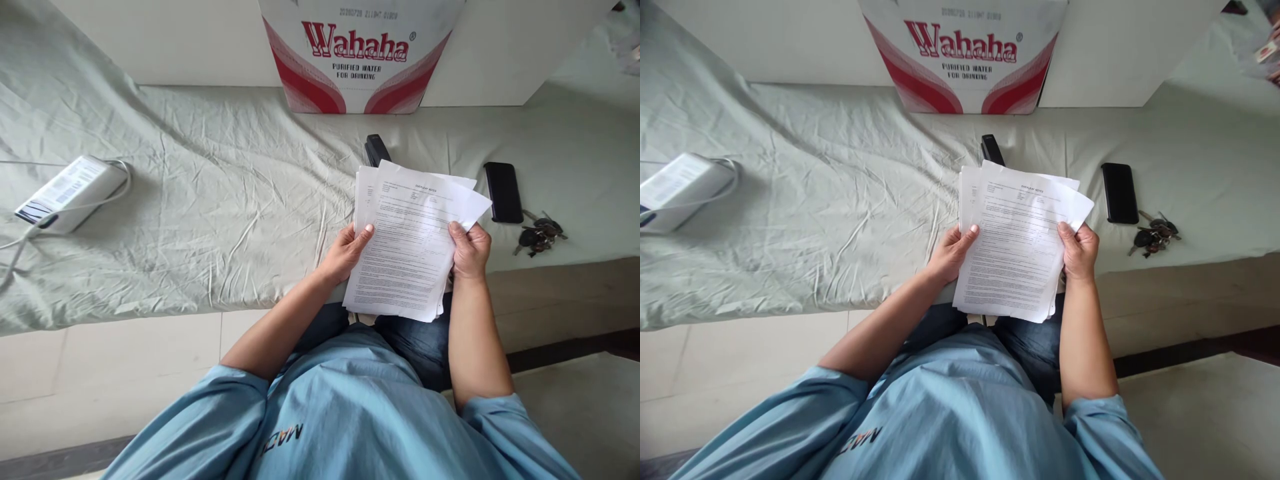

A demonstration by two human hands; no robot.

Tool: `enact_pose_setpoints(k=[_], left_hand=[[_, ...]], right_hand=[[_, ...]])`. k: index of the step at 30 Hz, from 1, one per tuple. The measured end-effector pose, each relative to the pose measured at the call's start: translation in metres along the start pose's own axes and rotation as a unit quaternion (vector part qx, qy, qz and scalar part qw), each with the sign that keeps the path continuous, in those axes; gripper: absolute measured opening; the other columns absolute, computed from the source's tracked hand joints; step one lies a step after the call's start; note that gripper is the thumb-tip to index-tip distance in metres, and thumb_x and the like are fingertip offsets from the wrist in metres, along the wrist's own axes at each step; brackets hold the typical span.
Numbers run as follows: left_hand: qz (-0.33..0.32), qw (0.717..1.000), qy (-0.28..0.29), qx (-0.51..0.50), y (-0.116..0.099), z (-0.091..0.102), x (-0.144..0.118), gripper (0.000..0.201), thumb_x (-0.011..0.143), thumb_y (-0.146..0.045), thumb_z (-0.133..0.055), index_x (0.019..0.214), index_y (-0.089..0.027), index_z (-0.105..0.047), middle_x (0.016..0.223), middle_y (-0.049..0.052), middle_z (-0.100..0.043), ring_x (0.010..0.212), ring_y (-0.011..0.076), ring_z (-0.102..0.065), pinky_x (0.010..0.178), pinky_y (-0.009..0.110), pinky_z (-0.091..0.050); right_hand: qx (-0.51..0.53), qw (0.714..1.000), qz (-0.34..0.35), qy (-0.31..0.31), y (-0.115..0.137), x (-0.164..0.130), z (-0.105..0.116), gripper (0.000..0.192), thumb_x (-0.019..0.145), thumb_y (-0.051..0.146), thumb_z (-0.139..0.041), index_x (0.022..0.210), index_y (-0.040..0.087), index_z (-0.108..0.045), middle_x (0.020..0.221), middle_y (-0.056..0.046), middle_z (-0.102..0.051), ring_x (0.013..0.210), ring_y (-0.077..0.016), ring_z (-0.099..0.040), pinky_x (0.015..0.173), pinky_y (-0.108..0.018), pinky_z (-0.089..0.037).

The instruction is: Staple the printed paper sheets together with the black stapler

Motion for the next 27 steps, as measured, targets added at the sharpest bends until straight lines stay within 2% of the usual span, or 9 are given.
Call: enact_pose_setpoints(k=[8,15,20,27], left_hand=[[0.0,1.0,0.0,0.01,0.0,0.002,0.001,0.06,0.091,-0.074,-0.079,0.115,-0.02,-0.081,0.111,0.011,-0.085,0.123,0.036,-0.078,0.103,0.048,-0.062],[0.021,0.997,-0.071,0.015,0.009,0.01,0.003,0.064,0.089,-0.081,-0.076,0.111,-0.022,-0.082,0.114,0.01,-0.085,0.124,0.0349,-0.077,0.106,0.046,-0.061],[-0.004,0.999,-0.045,0.004,0.013,0.012,0.004,0.063,0.096,-0.079,-0.069,0.118,-0.022,-0.082,0.113,0.01,-0.085,0.127,0.0367,-0.076,0.108,0.048,-0.06],[0.002,0.999,-0.047,0.004,0.012,0.01,0.004,0.065,0.093,-0.081,-0.071,0.116,-0.021,-0.082,0.115,0.011,-0.085,0.13,0.0362,-0.075,0.11,0.047,-0.059]], right_hand=[[0.02,1.0,-0.006,0.015,0.0,-0.001,0.001,0.039,0.074,0.056,-0.097,0.092,0.023,-0.086,0.09,-0.001,-0.084,0.079,-0.0199,-0.076,0.078,-0.033,-0.062],[0.03,0.999,-0.015,0.017,0.002,-0.001,0.001,0.037,0.074,0.054,-0.098,0.092,0.024,-0.087,0.09,-0.001,-0.084,0.079,-0.0197,-0.077,0.076,-0.032,-0.062],[0.022,0.999,-0.019,0.019,0.004,-0.002,0.002,0.039,0.073,0.056,-0.097,0.09,0.023,-0.086,0.09,-0.001,-0.085,0.078,-0.0207,-0.077,0.075,-0.033,-0.063],[0.03,0.999,-0.023,0.023,0.004,-0.002,0.002,0.038,0.073,0.054,-0.098,0.089,0.022,-0.086,0.089,-0.001,-0.084,0.076,-0.02,-0.076,0.072,-0.032,-0.061]])
Point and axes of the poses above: each hand's wrist, its own x-axis towards the middle knuckle, its own z-axis out of the back of the hand, y = z × x, the point moved 1 cm from there along x, towards the middle knuckle
